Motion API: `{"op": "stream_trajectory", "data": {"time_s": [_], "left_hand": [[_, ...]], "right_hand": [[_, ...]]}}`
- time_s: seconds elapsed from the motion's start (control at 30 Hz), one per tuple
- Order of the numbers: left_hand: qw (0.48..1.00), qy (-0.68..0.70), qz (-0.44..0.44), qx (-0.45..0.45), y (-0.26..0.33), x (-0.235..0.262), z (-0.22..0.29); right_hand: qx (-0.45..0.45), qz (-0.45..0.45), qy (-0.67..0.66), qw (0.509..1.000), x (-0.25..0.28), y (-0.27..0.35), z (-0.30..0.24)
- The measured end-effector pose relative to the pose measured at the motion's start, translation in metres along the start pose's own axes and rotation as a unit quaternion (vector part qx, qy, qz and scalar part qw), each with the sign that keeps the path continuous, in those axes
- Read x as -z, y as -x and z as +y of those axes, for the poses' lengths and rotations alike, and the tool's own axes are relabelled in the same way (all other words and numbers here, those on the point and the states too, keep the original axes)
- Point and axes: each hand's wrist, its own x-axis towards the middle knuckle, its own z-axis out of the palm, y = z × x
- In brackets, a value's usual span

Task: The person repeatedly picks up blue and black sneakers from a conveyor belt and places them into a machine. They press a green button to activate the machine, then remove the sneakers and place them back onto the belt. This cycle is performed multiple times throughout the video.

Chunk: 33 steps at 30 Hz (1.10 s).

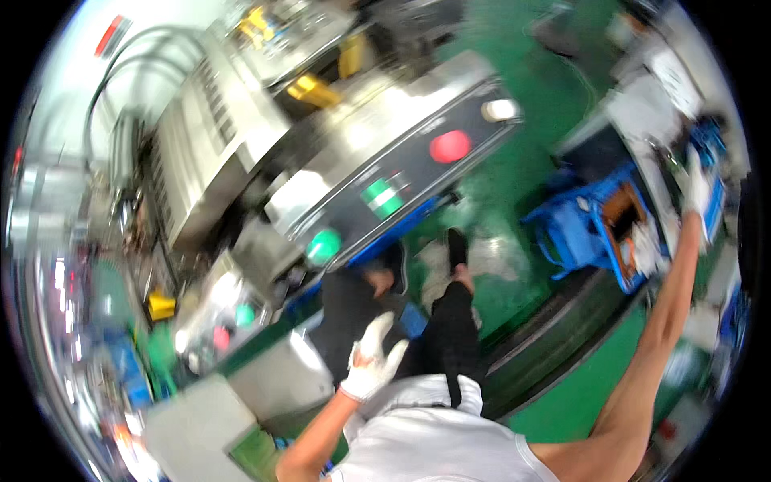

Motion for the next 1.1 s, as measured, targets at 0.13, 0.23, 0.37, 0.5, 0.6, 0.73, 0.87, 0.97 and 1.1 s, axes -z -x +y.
{"op": "stream_trajectory", "data": {"time_s": [0.13, 0.23, 0.37, 0.5, 0.6, 0.73, 0.87, 0.97, 1.1], "left_hand": [[0.989, 0.093, 0.097, 0.067, 0.042, 0.008, -0.023], [0.973, 0.1, 0.193, 0.081, 0.079, 0.018, -0.054], [0.898, 0.046, 0.381, 0.216, 0.177, 0.019, -0.141], [0.759, 0.091, 0.517, 0.386, 0.325, 0.021, -0.238], [0.629, -0.055, 0.586, 0.507, 0.473, -0.025, -0.278], [0.407, -0.054, 0.494, 0.767, 0.624, -0.13, -0.255], [0.329, 0.123, 0.426, 0.834, 0.664, -0.237, -0.222], [0.298, 0.178, 0.361, 0.866, 0.666, -0.342, -0.214], [0.247, 0.165, 0.317, 0.9, 0.686, -0.425, -0.226]], "right_hand": [[-0.226, -0.111, -0.452, 0.855, 0.011, 0.178, -0.326], [-0.133, -0.385, -0.621, 0.669, 0.062, 0.3, -0.492], [0.4, -0.559, -0.672, 0.276, 0.166, 0.328, -0.677], [0.517, -0.614, -0.596, 0.008, 0.237, 0.347, -0.761], [0.522, -0.655, -0.534, -0.115, 0.255, 0.386, -0.798], [0.494, -0.708, -0.462, -0.202, 0.276, 0.44, -0.829], [0.462, -0.742, -0.421, -0.242, 0.291, 0.479, -0.839], [0.439, -0.766, -0.405, -0.238, 0.3, 0.505, -0.84], [0.431, -0.782, -0.396, -0.216, 0.305, 0.515, -0.835]]}}
